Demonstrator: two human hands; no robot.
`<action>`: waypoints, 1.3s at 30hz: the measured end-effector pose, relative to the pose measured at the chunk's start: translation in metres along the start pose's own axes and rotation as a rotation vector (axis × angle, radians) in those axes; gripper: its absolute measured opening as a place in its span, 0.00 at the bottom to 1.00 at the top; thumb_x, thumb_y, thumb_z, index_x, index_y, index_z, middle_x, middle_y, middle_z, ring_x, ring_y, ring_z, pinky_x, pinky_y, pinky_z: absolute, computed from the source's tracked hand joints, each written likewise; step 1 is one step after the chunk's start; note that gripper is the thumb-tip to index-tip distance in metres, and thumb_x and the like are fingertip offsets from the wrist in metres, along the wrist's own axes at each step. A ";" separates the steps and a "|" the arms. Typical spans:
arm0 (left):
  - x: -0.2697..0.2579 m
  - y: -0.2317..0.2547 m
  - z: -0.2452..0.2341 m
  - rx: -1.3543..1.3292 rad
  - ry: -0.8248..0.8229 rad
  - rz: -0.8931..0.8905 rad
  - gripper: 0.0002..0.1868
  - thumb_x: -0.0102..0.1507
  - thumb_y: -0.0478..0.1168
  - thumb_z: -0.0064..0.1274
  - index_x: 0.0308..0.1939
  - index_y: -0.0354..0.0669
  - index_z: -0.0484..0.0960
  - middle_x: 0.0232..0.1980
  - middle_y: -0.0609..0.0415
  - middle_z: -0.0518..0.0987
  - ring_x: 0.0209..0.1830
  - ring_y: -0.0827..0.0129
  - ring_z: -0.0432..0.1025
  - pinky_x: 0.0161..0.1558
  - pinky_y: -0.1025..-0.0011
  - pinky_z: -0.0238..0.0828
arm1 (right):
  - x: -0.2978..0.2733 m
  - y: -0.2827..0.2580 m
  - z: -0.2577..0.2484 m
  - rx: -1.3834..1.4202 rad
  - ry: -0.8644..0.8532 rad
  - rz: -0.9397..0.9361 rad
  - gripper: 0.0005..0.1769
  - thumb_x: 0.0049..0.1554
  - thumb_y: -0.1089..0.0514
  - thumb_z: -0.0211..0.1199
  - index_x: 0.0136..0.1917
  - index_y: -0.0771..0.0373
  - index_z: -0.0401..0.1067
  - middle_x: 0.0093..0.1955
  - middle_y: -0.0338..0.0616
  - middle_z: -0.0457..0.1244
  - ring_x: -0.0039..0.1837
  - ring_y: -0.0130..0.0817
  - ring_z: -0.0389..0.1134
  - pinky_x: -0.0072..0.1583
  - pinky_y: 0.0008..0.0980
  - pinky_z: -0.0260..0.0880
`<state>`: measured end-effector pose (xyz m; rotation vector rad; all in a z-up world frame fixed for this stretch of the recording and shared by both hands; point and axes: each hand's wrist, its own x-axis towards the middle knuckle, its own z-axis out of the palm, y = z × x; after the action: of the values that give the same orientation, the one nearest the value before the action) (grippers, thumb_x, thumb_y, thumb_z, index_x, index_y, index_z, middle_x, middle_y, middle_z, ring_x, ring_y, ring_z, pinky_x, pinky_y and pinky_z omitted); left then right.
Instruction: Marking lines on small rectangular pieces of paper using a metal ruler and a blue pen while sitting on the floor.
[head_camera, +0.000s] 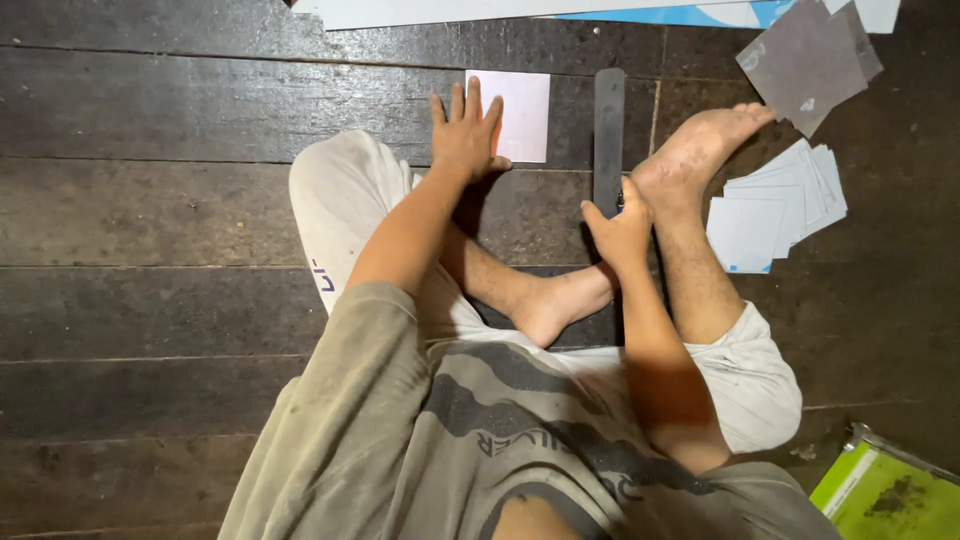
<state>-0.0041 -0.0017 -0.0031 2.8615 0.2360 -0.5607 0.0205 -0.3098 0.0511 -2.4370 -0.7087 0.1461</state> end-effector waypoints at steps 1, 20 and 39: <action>0.000 0.000 0.007 0.002 0.000 -0.005 0.60 0.55 0.75 0.56 0.82 0.53 0.50 0.84 0.35 0.41 0.83 0.39 0.36 0.72 0.28 0.28 | 0.002 -0.021 -0.007 0.004 -0.002 -0.003 0.47 0.51 0.68 0.63 0.78 0.82 0.47 0.81 0.64 0.45 0.79 0.50 0.46 0.74 0.35 0.49; -0.016 0.025 0.010 -0.215 0.107 -0.348 0.56 0.56 0.68 0.66 0.79 0.60 0.52 0.82 0.53 0.45 0.82 0.51 0.42 0.66 0.18 0.34 | 0.152 -0.037 0.030 -0.532 -0.328 -0.241 0.34 0.61 0.44 0.63 0.79 0.48 0.63 0.59 0.48 0.60 0.55 0.50 0.57 0.53 0.47 0.60; -0.009 0.021 0.001 -0.165 0.210 -0.384 0.61 0.44 0.70 0.75 0.76 0.69 0.60 0.72 0.38 0.59 0.64 0.44 0.57 0.57 0.26 0.50 | 0.182 -0.026 0.072 -0.420 -0.263 -0.323 0.25 0.63 0.44 0.66 0.72 0.43 0.75 0.53 0.40 0.54 0.51 0.40 0.52 0.52 0.39 0.53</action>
<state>-0.0088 -0.0231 0.0029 2.7212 0.8380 -0.2838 0.1451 -0.1604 0.0168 -2.6755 -1.3566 0.2082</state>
